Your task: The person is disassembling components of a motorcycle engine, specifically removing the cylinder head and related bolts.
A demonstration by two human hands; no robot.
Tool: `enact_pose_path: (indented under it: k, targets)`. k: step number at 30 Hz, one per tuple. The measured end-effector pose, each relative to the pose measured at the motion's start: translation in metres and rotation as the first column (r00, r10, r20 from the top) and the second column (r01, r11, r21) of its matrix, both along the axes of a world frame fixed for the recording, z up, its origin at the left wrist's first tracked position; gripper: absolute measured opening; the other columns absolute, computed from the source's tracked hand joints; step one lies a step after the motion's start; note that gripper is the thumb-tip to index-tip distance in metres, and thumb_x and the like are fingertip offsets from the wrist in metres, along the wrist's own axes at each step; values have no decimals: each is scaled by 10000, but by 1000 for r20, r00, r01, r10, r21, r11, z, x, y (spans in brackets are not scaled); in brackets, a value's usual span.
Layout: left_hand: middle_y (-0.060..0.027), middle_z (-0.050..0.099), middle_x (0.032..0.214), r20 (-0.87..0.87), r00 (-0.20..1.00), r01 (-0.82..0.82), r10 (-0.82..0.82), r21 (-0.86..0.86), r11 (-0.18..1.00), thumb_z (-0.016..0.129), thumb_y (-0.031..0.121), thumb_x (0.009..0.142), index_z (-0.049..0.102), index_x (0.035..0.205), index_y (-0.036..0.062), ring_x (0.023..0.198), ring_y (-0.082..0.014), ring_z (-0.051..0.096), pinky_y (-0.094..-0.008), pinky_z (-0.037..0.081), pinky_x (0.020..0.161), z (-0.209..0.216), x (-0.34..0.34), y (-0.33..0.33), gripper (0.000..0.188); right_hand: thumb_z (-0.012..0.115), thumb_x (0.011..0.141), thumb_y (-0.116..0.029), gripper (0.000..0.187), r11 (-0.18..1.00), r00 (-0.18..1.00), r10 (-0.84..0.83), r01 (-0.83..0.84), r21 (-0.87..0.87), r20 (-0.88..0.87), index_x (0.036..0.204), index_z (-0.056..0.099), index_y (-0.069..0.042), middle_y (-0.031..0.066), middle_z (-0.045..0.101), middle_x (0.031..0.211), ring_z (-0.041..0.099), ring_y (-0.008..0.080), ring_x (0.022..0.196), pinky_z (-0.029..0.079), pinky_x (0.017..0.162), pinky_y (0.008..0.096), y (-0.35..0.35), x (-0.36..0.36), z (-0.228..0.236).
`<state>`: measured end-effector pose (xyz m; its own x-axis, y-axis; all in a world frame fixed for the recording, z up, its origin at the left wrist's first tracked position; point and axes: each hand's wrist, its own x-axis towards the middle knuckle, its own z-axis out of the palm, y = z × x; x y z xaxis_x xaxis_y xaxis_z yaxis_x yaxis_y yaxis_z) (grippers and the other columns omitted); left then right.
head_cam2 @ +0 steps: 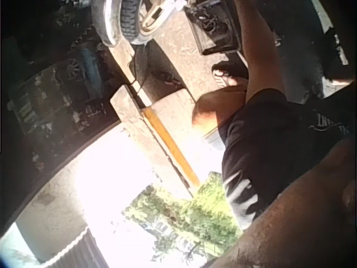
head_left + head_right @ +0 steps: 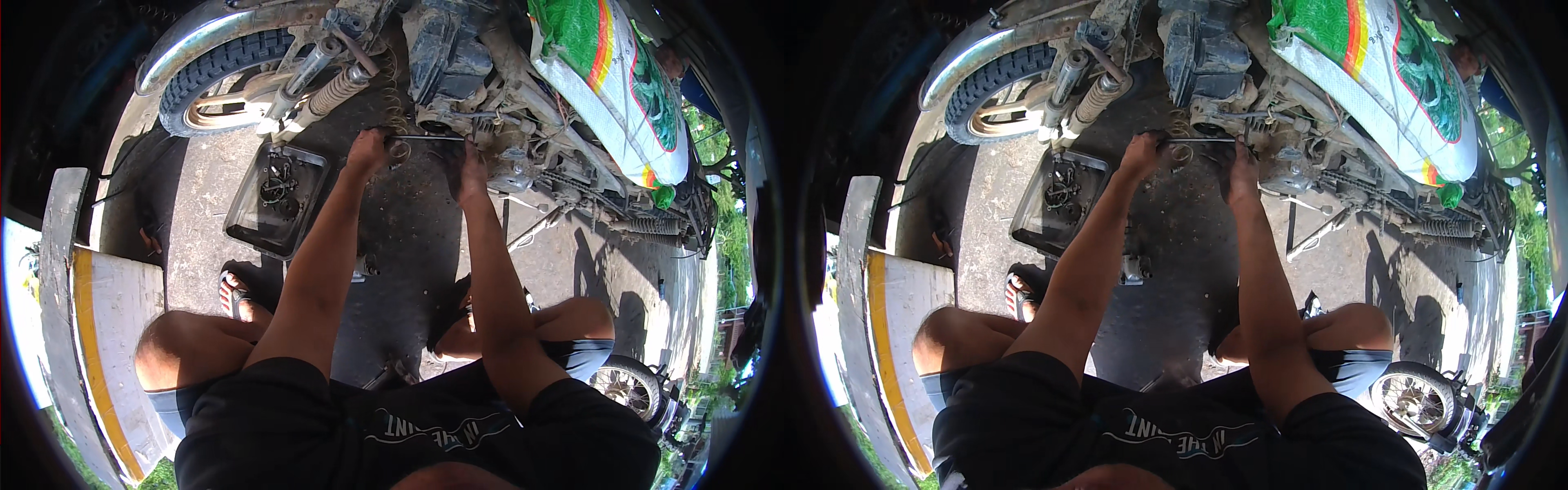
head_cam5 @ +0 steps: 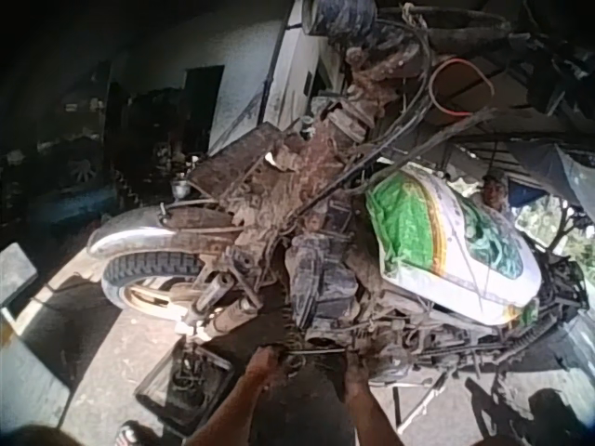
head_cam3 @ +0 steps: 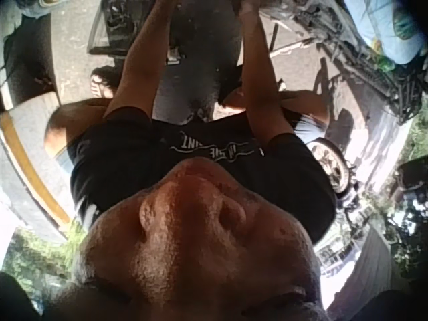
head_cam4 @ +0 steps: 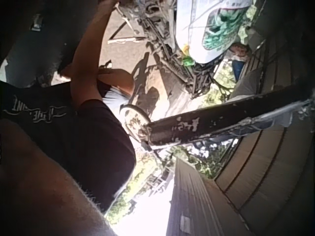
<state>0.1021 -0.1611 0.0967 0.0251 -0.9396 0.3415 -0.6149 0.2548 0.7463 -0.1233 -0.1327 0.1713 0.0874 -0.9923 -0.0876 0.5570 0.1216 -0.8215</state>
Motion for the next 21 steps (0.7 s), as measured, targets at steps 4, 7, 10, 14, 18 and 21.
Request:
enact_pose_path:
  k: [4,7,10,14,18,21]
  targets:
    - [-171,713,1078,66,994,-87,87,-4,996,715,206,868,738,1089,91,1036,-394,656,-476,519,891,3,1,-8,250,532,1039,-438,487,1000,1000,5,-5,23,-10,1285,543,-17,162,689,1148,688,334,1016,558,909,506,-8,3,-2]
    - [-165,708,1079,118,981,-139,156,-145,980,705,190,867,739,1055,90,1053,-385,641,-467,512,910,3,4,-20,215,507,1049,-442,483,999,1000,-31,31,40,2,1270,546,-14,177,694,1128,698,338,1002,564,900,497,-12,13,-3]
    - [-167,710,1063,164,965,-175,203,-167,970,687,180,873,738,1036,83,1037,-382,647,-465,518,901,8,7,-38,197,498,1055,-432,470,990,993,-120,118,76,14,1251,548,-9,183,708,1068,715,335,947,579,860,488,-18,25,-6]
    - [-174,729,978,228,969,-112,100,39,993,699,212,864,742,987,65,927,-392,681,-480,544,820,22,14,-35,197,536,1046,-381,412,979,981,-184,177,105,58,1192,560,4,175,724,974,728,326,840,601,782,470,-22,21,-7]
    - [-150,734,845,242,961,147,-132,-42,988,740,282,850,751,968,62,779,-332,712,-440,559,741,42,31,2,250,635,997,-324,342,975,985,-172,175,136,-30,1136,591,-15,155,727,941,720,314,808,599,723,448,-25,-4,-4]
    - [-110,718,749,-63,939,340,-339,343,876,769,388,854,759,961,42,702,-236,708,-370,557,702,66,38,23,362,625,1000,-375,359,977,989,-120,134,168,-91,1047,649,-20,131,708,857,696,317,811,565,750,433,-30,-16,-5]
